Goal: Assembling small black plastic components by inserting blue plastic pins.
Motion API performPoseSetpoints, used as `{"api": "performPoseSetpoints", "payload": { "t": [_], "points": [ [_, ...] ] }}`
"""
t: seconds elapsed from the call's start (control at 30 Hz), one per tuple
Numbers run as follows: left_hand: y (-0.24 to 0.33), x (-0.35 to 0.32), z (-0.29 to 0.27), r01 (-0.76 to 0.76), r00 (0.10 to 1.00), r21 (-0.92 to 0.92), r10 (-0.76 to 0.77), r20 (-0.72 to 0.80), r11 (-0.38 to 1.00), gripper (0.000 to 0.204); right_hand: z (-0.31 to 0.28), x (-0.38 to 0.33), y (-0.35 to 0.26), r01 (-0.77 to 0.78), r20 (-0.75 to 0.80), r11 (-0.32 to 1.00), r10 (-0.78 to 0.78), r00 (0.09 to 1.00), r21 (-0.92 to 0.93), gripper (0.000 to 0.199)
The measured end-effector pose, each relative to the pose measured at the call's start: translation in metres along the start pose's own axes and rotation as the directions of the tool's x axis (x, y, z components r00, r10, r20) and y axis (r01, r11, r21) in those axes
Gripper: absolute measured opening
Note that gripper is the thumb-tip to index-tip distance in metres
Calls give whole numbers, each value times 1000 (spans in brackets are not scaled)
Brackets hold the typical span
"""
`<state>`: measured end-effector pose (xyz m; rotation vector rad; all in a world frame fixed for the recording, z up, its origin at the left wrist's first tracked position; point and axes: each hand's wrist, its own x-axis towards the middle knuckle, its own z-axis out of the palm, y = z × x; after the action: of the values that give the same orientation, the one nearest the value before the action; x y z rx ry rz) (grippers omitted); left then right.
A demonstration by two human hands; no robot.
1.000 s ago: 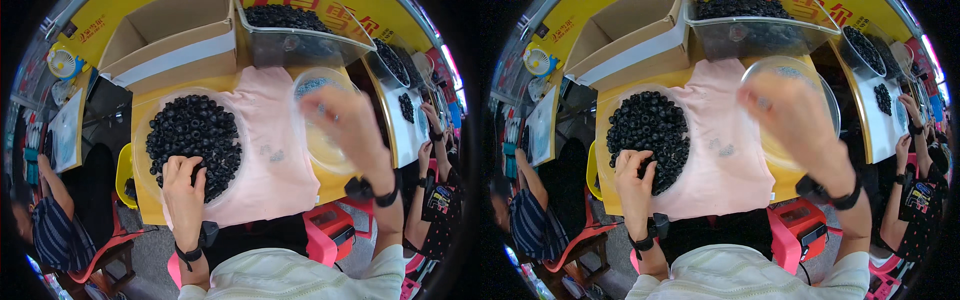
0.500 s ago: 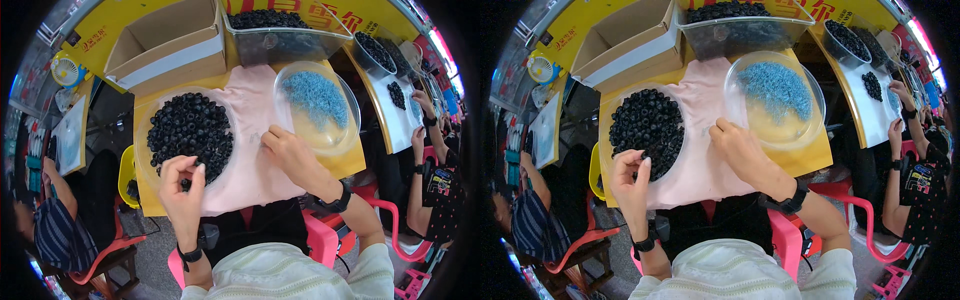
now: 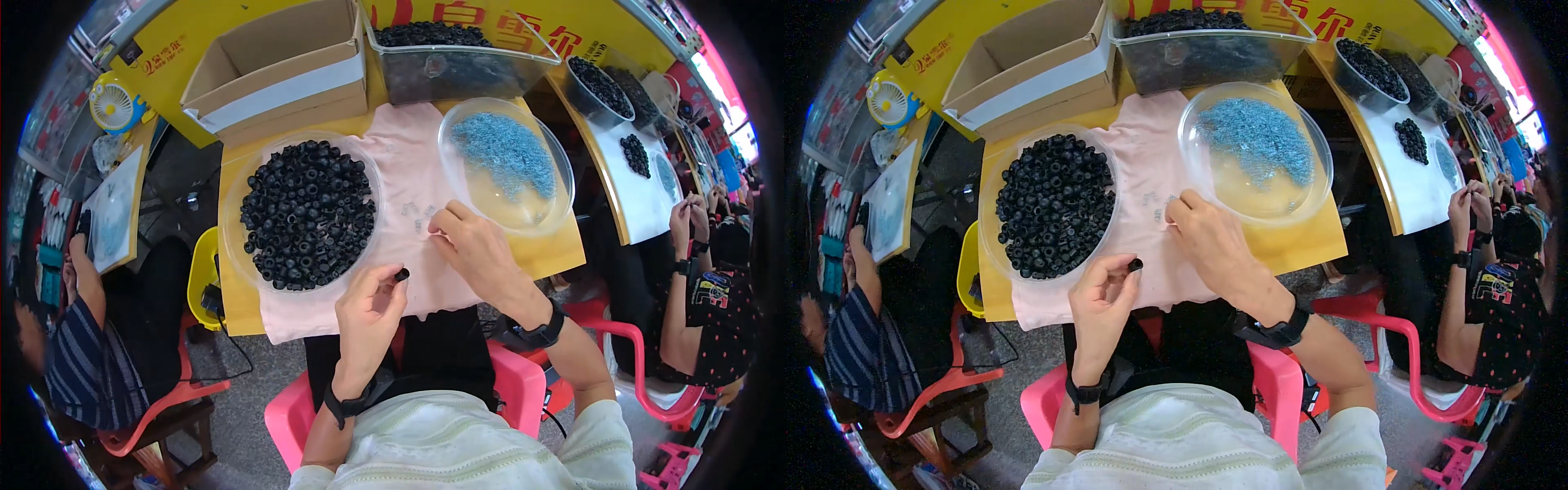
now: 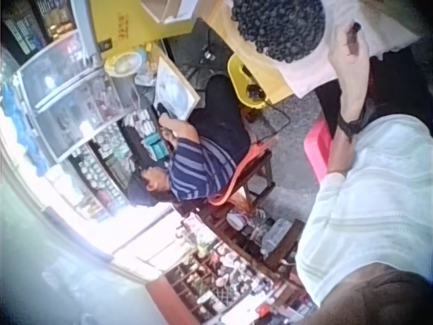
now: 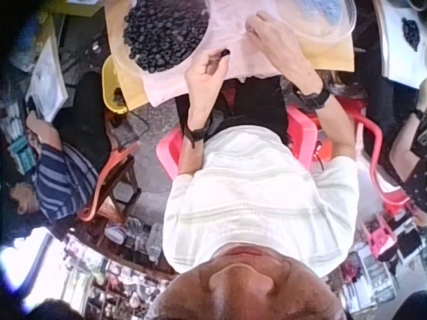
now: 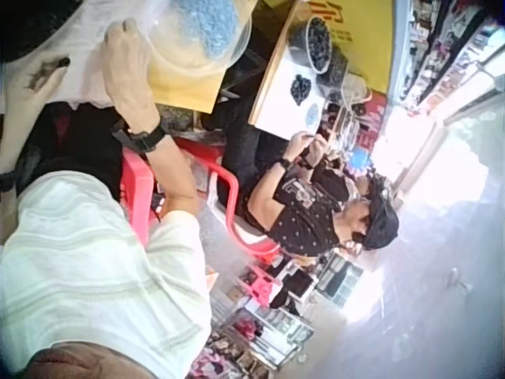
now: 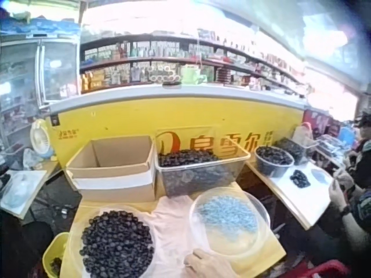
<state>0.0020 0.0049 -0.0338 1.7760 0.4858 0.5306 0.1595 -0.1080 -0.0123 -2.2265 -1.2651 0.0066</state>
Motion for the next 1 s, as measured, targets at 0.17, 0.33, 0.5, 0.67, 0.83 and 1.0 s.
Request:
{"api": "performPoseSetpoints", "payload": {
  "t": [0.17, 0.33, 0.5, 0.67, 0.83, 1.0],
  "points": [
    [-4, 8, 16, -179, 984, 125, 180, 6, 976, 21, 10, 12, -2, 20, -46, 999, -18, 999, 27, 10],
    [-10, 10, 18, -279, 960, 267, 278, 43, 923, 22, 16, 13, 4, 2, -68, 1000, -4, 998, -30, 11],
    [-8, 9, 16, -340, 940, 286, 333, 72, 896, 19, 14, 11, 5, -6, -91, 998, 12, 996, 66, 10],
    [-4, 15, 19, -293, 951, 283, 308, -10, 913, 22, 3, 5, 4, -67, -83, 946, 98, 992, 316, 9],
    [9, 29, 23, -167, 981, 109, 176, -76, 980, 27, -15, 2, 2, -227, 131, 798, 186, 974, 559, 13],
    [-3, 33, 21, -160, 987, 3, 160, -9, 987, 21, -19, -2, 4, -311, 253, 677, 186, 949, 668, 14]
  ]
}}
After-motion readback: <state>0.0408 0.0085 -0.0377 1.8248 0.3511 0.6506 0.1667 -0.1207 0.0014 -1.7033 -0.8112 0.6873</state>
